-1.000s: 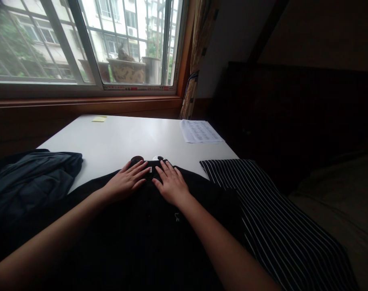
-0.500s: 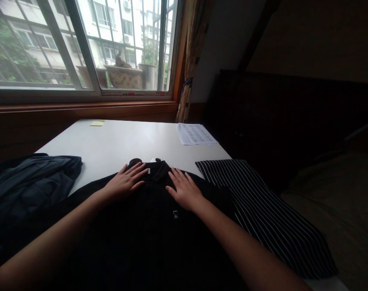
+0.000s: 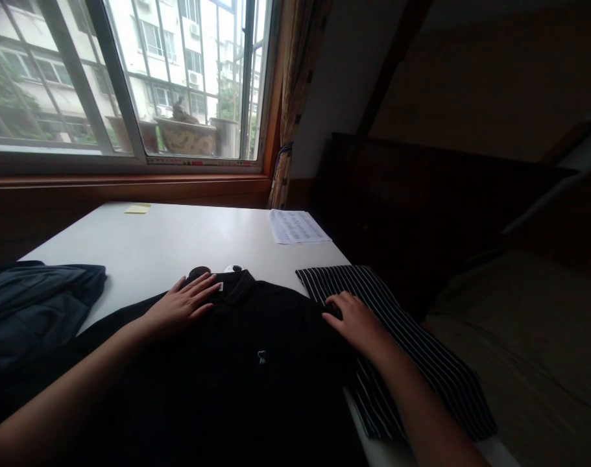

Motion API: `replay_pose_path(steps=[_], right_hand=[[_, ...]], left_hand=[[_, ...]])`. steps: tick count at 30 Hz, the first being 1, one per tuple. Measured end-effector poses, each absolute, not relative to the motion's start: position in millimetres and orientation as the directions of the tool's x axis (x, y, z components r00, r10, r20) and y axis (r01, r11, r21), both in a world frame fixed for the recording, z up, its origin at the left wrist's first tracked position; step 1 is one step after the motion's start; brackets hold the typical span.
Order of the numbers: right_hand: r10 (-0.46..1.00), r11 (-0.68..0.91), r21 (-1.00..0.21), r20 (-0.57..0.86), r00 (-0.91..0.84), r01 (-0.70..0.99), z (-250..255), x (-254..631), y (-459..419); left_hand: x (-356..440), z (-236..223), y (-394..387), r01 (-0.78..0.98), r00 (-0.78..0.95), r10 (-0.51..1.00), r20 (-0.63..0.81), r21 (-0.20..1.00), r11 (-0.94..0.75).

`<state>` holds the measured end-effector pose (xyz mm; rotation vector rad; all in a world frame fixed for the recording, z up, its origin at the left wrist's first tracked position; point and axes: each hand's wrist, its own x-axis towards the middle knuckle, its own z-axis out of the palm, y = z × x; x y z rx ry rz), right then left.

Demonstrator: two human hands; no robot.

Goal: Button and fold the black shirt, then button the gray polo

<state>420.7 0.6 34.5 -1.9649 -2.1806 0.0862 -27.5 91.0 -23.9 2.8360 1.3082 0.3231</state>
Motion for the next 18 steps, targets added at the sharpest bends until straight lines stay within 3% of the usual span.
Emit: replay_pose_path(steps=[3,10,18], right_hand=[[0.994,0.021,-0.254,0.109,0.007,0.967,30.6,431.7,-6.7],[0.993,-0.116,-0.53,-0.066,0.095,0.84,32.4,452.9,-23.2],[0.992,-0.058,-0.835,0.014,0.127,0.547,31.4,463.8,-29.8]], left_hand=[[-28.6,-25.9,92.0,0.745,0.635,0.743,0.213,0.086,-0.662],[-27.9,-26.3,91.3,0.751,0.633,0.745,0.21,0.068,-0.657],[-25.8,-17.6,86.8,0.769,0.619,0.769,0.159,0.073,-0.635]])
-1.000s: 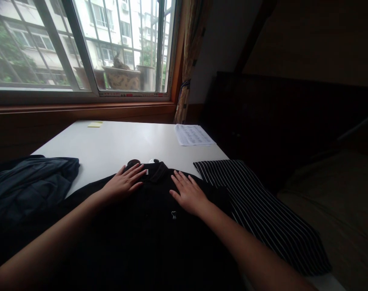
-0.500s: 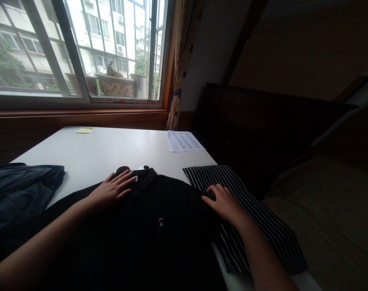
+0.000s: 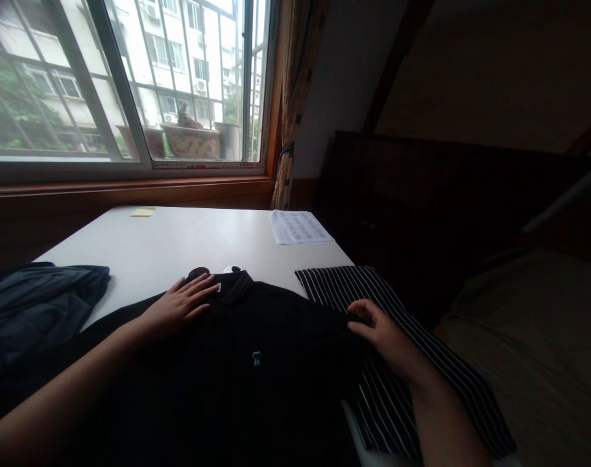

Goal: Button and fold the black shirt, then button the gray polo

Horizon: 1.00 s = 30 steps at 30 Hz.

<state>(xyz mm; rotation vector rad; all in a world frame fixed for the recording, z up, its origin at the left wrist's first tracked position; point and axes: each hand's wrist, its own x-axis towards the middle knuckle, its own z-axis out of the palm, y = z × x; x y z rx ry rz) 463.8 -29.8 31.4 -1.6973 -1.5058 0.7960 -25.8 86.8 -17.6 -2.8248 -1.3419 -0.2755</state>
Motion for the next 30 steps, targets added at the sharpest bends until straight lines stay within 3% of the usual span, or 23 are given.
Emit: replay_pose_path(steps=[4,13,18,23,30], right_hand=[[0.983,-0.065,-0.839,0.038,0.177,0.54,30.2,467.7,-29.9],[0.977,0.01,-0.649,0.167,0.13,0.761,16.6,469.2,-17.5],[0.956,0.027,-0.506,0.264,0.125,0.862,8.8,471.2,-14.1],[0.948,0.065,-0.431,0.307,0.079,0.9,1.0,467.2,-11.5],[0.969,0.057,-0.412,0.242,0.049,0.91,-9.5,472.4,-11.4]], left_hand=[[-24.5,-15.0,86.0,0.771,0.621,0.771,0.14,0.071,-0.633],[-26.0,-12.1,82.9,0.748,0.628,0.744,0.229,0.086,-0.658],[-14.0,5.4,69.5,0.666,0.705,0.657,0.267,0.07,-0.742],[3.8,2.2,53.8,0.549,0.805,0.56,0.196,0.111,-0.828],[-7.8,-21.0,70.0,0.676,0.665,0.697,0.267,0.183,-0.714]])
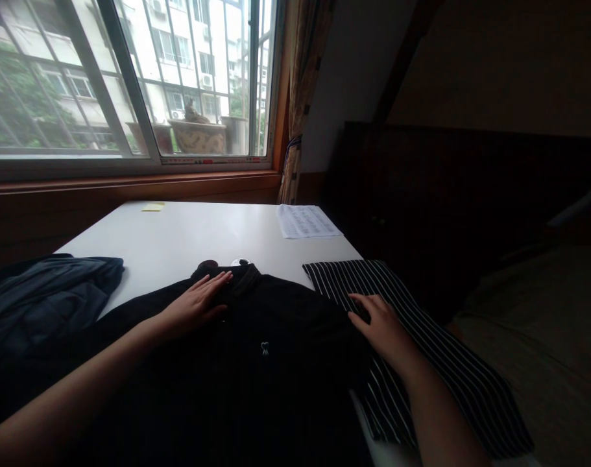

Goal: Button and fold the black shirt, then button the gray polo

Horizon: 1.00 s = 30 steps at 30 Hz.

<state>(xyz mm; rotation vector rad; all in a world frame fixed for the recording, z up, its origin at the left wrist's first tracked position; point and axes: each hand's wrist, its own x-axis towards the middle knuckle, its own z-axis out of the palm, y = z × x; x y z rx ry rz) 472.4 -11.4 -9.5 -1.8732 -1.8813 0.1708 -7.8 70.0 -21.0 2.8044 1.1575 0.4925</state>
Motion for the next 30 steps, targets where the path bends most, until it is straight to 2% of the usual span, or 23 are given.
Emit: replay_pose_path(steps=[4,9,30], right_hand=[[0.969,0.057,-0.405,0.241,0.047,0.912,-10.5,472.8,-11.1],[0.972,0.051,-0.385,0.232,0.043,0.921,-10.1,471.7,-11.1],[0.972,0.068,-0.316,0.235,0.008,0.946,-9.0,468.5,-10.8]], left_hand=[[-14.4,-32.5,81.8,0.749,0.553,0.775,0.304,0.226,-0.623],[-13.5,-33.0,81.3,0.764,0.524,0.8,0.29,0.255,-0.593],[-14.0,-34.8,83.2,0.736,0.576,0.754,0.315,0.201,-0.646]])
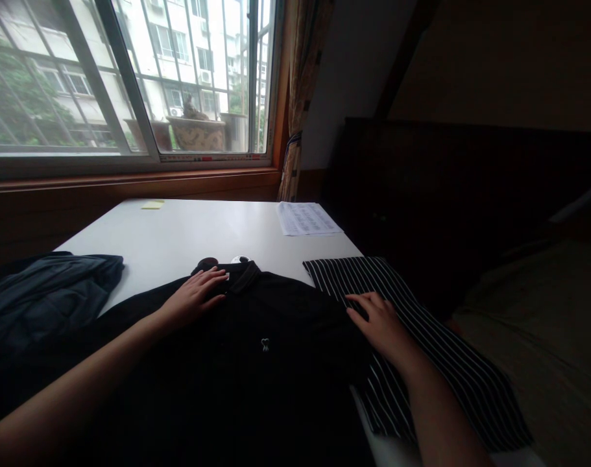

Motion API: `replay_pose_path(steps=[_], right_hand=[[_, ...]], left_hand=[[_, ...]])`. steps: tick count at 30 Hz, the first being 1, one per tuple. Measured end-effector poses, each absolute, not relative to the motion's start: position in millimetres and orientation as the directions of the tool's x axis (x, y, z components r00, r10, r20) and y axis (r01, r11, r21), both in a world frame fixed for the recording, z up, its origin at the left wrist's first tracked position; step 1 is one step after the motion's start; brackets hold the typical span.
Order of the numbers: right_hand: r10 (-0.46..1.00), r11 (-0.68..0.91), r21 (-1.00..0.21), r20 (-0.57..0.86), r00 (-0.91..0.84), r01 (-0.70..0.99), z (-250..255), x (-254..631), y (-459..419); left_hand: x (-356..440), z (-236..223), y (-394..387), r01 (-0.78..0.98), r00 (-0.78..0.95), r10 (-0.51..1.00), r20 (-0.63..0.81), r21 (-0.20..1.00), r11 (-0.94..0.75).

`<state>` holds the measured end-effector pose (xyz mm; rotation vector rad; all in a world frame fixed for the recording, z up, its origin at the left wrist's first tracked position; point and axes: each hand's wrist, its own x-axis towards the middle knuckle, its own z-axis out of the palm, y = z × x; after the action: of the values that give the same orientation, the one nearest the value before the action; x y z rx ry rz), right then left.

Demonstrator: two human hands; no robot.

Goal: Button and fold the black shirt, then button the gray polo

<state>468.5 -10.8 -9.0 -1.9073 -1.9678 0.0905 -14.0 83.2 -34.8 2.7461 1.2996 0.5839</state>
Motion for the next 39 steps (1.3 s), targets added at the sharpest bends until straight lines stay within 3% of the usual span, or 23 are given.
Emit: replay_pose_path(steps=[21,39], right_hand=[[0.96,0.041,-0.287,0.276,0.042,0.957,-20.1,472.0,-5.6],[0.954,0.002,-0.385,0.278,0.114,0.923,-17.2,467.6,-3.9]], left_hand=[[-12.3,-31.2,80.6,0.735,0.579,0.745,0.331,0.184,-0.653],[-5.6,-27.2,79.8,0.754,0.573,0.753,0.323,0.152,-0.639]])
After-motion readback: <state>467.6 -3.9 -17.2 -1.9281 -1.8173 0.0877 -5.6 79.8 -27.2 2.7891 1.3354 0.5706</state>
